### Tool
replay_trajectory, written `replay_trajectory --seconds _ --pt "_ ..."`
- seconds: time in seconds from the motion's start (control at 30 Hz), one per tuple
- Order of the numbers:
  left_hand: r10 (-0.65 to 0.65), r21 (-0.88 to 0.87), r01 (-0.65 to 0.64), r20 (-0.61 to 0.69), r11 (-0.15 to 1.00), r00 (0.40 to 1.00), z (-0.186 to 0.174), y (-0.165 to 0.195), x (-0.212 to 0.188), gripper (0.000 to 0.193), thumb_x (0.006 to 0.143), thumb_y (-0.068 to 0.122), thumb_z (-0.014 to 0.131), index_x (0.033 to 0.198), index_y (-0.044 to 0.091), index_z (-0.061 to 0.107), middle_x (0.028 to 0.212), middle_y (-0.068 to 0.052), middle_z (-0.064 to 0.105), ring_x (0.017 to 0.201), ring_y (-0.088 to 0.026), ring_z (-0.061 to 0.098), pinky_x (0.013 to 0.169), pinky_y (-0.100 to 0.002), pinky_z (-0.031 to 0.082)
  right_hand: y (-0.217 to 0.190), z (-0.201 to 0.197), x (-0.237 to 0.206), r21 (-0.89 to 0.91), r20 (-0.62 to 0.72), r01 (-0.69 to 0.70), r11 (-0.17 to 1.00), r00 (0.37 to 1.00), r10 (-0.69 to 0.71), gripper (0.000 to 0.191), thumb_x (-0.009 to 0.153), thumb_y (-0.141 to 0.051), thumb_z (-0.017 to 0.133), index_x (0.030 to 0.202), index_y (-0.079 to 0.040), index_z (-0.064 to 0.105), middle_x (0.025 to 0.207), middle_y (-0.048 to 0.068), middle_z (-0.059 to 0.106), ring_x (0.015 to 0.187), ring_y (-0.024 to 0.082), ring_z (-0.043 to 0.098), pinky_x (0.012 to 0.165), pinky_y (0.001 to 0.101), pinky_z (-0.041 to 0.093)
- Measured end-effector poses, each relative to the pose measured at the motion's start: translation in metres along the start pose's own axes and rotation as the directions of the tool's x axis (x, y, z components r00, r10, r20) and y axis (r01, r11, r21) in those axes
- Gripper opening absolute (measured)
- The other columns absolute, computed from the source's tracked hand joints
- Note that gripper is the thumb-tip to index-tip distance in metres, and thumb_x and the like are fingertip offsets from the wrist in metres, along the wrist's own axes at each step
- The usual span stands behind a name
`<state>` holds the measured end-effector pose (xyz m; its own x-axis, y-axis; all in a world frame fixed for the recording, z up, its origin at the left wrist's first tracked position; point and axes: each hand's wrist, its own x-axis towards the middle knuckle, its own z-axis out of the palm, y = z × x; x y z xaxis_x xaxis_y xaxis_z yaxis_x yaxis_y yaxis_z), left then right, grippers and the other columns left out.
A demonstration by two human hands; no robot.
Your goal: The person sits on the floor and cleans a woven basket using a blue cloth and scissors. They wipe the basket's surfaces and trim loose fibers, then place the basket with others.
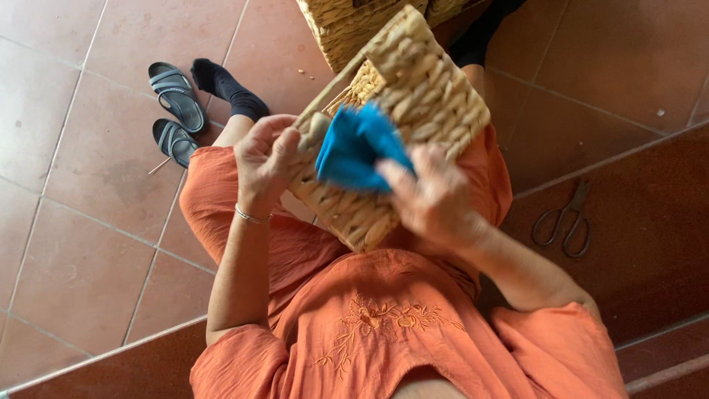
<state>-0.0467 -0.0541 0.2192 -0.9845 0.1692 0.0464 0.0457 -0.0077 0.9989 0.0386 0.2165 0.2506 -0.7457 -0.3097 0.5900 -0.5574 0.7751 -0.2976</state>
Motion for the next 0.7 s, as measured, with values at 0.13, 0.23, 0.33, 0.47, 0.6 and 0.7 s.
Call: replay_trajectory --seconds 0.13,0.23,0.33,0.47,0.6,0.7 --pt "0.086 0.086 -0.078 -0.094 0.993 0.992 -0.028 -0.017 0.0 0.017 0.105 0.012 0.066 0.114 -0.002 0.068 0.099 0.001 0.07 0.086 -0.004 0.061 0.078 -0.019 0.052 0.081 0.013 0.038 -0.242 -0.099 -0.174 0.954 0.983 0.155 0.008 0.102 -0.009 0.07 0.106 -0.006 0.063 0.097 0.012 0.055 0.082 0.024 0.058 0.058 0.0366 0.048" --pt "0.142 -0.013 -0.144 -0.107 0.989 0.984 -0.042 -0.034 -0.005 0.013 0.11 0.009 0.065 0.112 -0.003 0.066 0.1 0.002 0.066 0.09 -0.005 0.06 0.082 -0.02 0.049 0.091 0.042 0.038 -0.222 -0.105 -0.187 0.957 0.98 0.167 0.018 0.105 -0.017 0.074 0.11 -0.004 0.063 0.102 0.011 0.058 0.082 0.019 0.058 0.058 0.0315 0.05" --pt "0.146 -0.038 -0.154 -0.169 0.987 0.975 -0.053 -0.044 -0.009 0.016 0.109 0.01 0.065 0.11 -0.004 0.071 0.096 0.003 0.063 0.085 -0.005 0.058 0.077 -0.02 0.047 0.048 0.061 0.035 -0.362 -0.044 -0.106 0.926 0.994 0.096 0.023 0.106 -0.025 0.077 0.106 -0.008 0.062 0.096 0.009 0.056 0.078 0.018 0.056 0.053 0.0306 0.048" --pt "0.09 -0.006 -0.093 -0.203 0.996 0.975 -0.066 -0.054 -0.006 0.017 0.107 0.012 0.066 0.111 -0.005 0.072 0.091 0.002 0.068 0.08 -0.005 0.06 0.074 -0.019 0.048 -0.08 0.067 0.016 -0.016 0.143 0.242 0.97 0.961 -0.237 0.02 0.106 -0.017 0.055 0.117 -0.003 0.064 0.084 0.006 0.05 0.076 0.018 0.053 0.05 0.0302 0.046" --pt "0.009 -0.104 -0.03 -0.197 0.994 0.98 -0.076 -0.064 -0.003 0.019 0.107 0.012 0.067 0.112 -0.005 0.074 0.087 0.003 0.066 0.075 -0.003 0.056 0.067 -0.018 0.043 -0.089 0.085 0.018 0.074 0.129 0.312 0.947 0.939 -0.32 0.019 0.106 -0.024 0.057 0.115 -0.009 0.066 0.08 0.003 0.049 0.071 0.015 0.052 0.046 0.0269 0.045" --pt "0.054 -0.12 -0.075 -0.168 0.99 0.984 -0.078 -0.068 -0.007 0.018 0.108 0.011 0.066 0.115 -0.004 0.071 0.093 0.001 0.069 0.081 -0.003 0.059 0.074 -0.019 0.048 -0.015 0.105 0.032 -0.201 0.102 0.236 0.951 0.97 -0.219 0.018 0.116 -0.017 0.053 0.101 -0.012 0.061 0.08 0.003 0.047 0.071 0.016 0.053 0.047 0.0295 0.042"
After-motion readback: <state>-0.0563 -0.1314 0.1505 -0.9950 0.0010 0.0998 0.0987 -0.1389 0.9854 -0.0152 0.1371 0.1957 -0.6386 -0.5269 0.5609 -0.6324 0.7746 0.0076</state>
